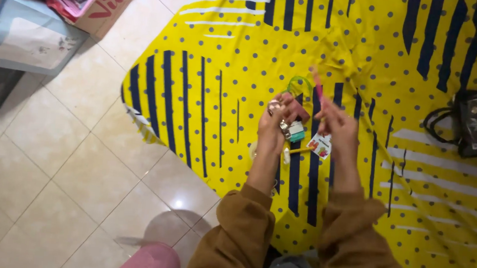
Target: Organizing various cosmetic products and small personal items from a bed into a storage cabinet.
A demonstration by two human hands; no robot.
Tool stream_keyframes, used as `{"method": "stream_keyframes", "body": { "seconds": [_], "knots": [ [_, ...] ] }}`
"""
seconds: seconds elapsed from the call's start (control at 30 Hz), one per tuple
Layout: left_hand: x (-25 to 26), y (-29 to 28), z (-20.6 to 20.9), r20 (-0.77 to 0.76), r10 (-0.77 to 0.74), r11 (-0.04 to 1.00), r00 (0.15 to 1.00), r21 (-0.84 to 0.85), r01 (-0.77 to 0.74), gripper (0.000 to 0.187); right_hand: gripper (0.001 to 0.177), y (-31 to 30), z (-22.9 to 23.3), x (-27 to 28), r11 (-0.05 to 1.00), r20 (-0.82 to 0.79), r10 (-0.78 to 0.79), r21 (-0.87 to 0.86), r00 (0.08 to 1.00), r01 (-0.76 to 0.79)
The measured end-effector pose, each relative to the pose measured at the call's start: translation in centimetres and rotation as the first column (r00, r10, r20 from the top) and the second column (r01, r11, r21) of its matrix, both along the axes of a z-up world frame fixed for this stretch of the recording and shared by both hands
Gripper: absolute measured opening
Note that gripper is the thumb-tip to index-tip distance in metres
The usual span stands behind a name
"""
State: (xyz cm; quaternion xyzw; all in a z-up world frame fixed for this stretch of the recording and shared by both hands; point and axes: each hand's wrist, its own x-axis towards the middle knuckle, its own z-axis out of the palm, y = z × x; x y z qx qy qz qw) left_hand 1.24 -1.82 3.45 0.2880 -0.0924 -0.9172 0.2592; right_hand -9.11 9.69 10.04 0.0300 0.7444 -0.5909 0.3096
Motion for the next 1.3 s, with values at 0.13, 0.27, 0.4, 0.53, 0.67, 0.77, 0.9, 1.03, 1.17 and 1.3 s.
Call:
{"method": "stream_keyframes", "body": {
  "seconds": [0.13, 0.27, 0.4, 0.53, 0.67, 0.77, 0.9, 1.03, 1.17, 1.3],
  "knots": [
    [3.4, 1.0, 4.3, 0.2, 0.049, 0.982, 0.979, -0.19, -0.011, 0.043, 0.024, 0.8, 0.5, 7.1, 0.975, 0.01, 0.118, -0.192, 0.993, -0.113],
    [8.8, -0.6, 11.2, 0.322, 0.071, 0.989, 0.944, -0.145, -0.025, 0.02, 0.018, -0.4, 3.6, 13.0, 0.933, -0.011, 0.198, -0.303, 0.98, -0.192],
    [16.0, -6.6, 21.2, 0.435, -0.024, 0.962, 0.9, -0.234, 0.139, 0.019, 0.02, -7.4, 13.3, 15.9, 0.89, -0.107, 0.339, -0.284, 0.934, -0.356],
    [22.1, -13.7, 25.5, 0.399, -0.06, 0.933, 0.915, -0.303, 0.194, 0.027, 0.025, -17.0, 20.9, 18.4, 0.851, -0.188, 0.44, -0.225, 0.878, -0.474],
    [26.3, -20.3, 24.0, 0.312, -0.113, 0.886, 0.944, -0.399, 0.238, 0.031, 0.024, -25.9, 26.9, 22.9, 0.757, -0.255, 0.518, -0.308, 0.817, -0.576],
    [26.3, -27.3, 24.6, 0.34, -0.215, 0.83, 0.916, -0.43, 0.354, 0.031, 0.027, -29.1, 23.9, 23.2, 0.794, -0.138, 0.508, -0.308, 0.85, -0.524],
    [26.6, -29.2, 22.1, 0.39, -0.449, 0.691, 0.804, -0.418, 0.589, 0.034, 0.032, -29.4, 21.3, 24.3, 0.869, -0.016, 0.316, -0.397, 0.949, -0.296],
    [22.3, -27.8, 21.4, 0.234, -0.684, 0.624, 0.691, -0.302, 0.721, 0.032, 0.037, -25.9, 20.1, 22.9, 0.915, 0.056, 0.103, -0.398, 0.993, -0.073],
    [17.3, -24.2, 19.1, 0.146, -0.803, 0.555, 0.578, -0.171, 0.814, 0.03, 0.036, -19.3, 16.5, 20.7, 0.923, 0.158, -0.168, -0.321, 0.973, 0.211],
    [14.2, -20.7, 12.7, 0.146, -0.878, 0.437, 0.456, -0.144, 0.888, 0.03, 0.033, -12.5, 9.1, 20.0, 0.826, 0.143, -0.437, -0.329, 0.888, 0.459]
  ]
}}
